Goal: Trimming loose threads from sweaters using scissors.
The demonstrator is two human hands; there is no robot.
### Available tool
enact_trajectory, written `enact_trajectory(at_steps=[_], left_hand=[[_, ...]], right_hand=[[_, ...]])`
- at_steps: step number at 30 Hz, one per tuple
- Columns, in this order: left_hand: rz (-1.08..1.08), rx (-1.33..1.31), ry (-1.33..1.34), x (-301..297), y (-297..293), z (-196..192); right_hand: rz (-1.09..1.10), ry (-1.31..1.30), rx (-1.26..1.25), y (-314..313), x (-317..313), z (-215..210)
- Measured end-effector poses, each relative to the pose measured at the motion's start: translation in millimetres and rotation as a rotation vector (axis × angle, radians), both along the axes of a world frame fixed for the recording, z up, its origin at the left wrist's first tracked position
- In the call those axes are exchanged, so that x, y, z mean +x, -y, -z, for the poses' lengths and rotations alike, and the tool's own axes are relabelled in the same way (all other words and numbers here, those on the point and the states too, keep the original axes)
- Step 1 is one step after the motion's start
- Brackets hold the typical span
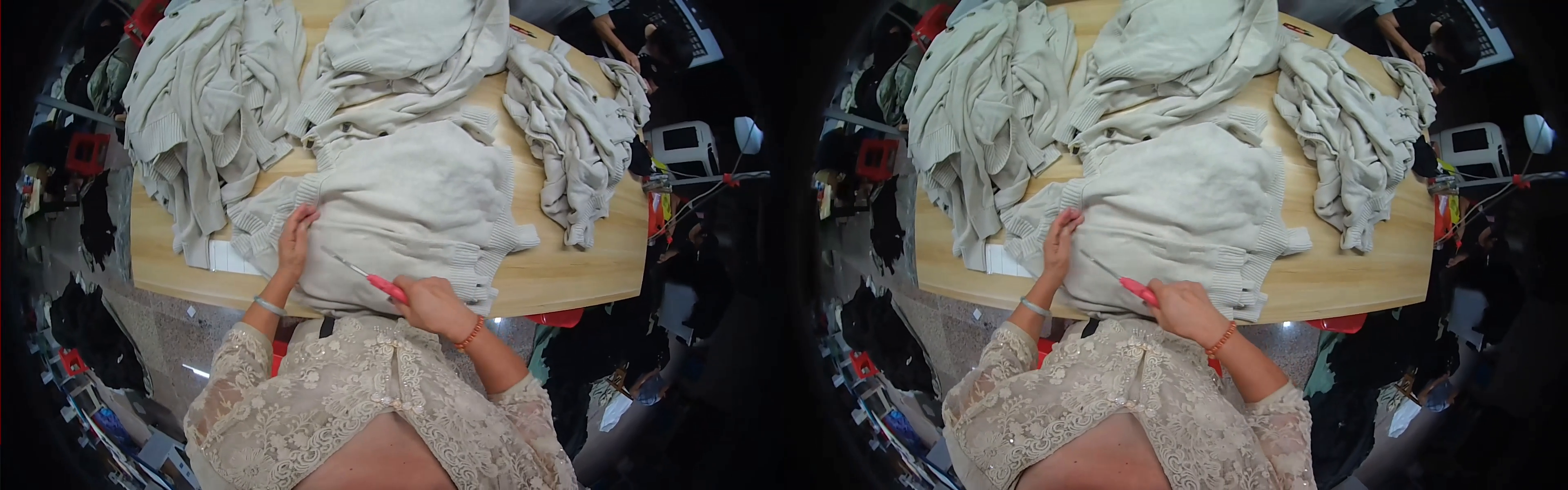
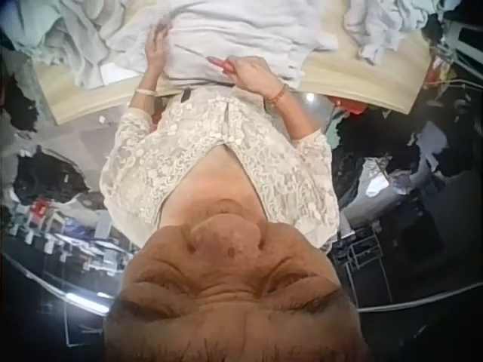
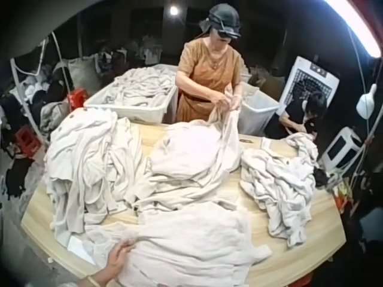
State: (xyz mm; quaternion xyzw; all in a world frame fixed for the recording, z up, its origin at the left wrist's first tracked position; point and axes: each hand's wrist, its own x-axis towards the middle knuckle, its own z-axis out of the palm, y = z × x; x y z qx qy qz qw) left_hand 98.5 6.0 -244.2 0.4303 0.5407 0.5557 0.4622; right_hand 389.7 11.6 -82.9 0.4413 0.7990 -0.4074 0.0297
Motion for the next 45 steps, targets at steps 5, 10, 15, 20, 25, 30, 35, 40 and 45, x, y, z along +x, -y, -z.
enact_trajectory(at_steps=[5,10,15,20,25,30,35,40,45], left_hand=[[-0.065,-0.302,0.251,-37,-5,-2],[-0.032,-0.120,-0.534,-47,-71,-17],[0.095,0.200,-1.170,-30,-158,-16],[0.102,0.066,-1.235,-20,-194,4],[0.125,0.012,-1.272,-10,-199,-7],[-0.079,0.155,-1.247,-41,-195,-24],[-0.134,0.403,-1.141,-60,-165,-122],[0.128,0.419,-1.233,-66,-70,-140],[0.401,0.073,-1.025,-47,-4,-78]], right_hand=[[-0.096,-0.009,-0.059,-22,-11,3],[0.443,0.025,0.273,-68,61,18],[0.743,0.029,0.448,-163,130,35],[0.687,0.213,0.524,-248,136,78],[0.658,0.253,0.483,-282,126,133],[0.645,0.079,0.593,-260,148,89],[0.619,-0.159,0.548,-186,186,-23],[0.401,0.112,0.190,-64,196,-69],[0.385,0.551,0.312,29,174,0]])
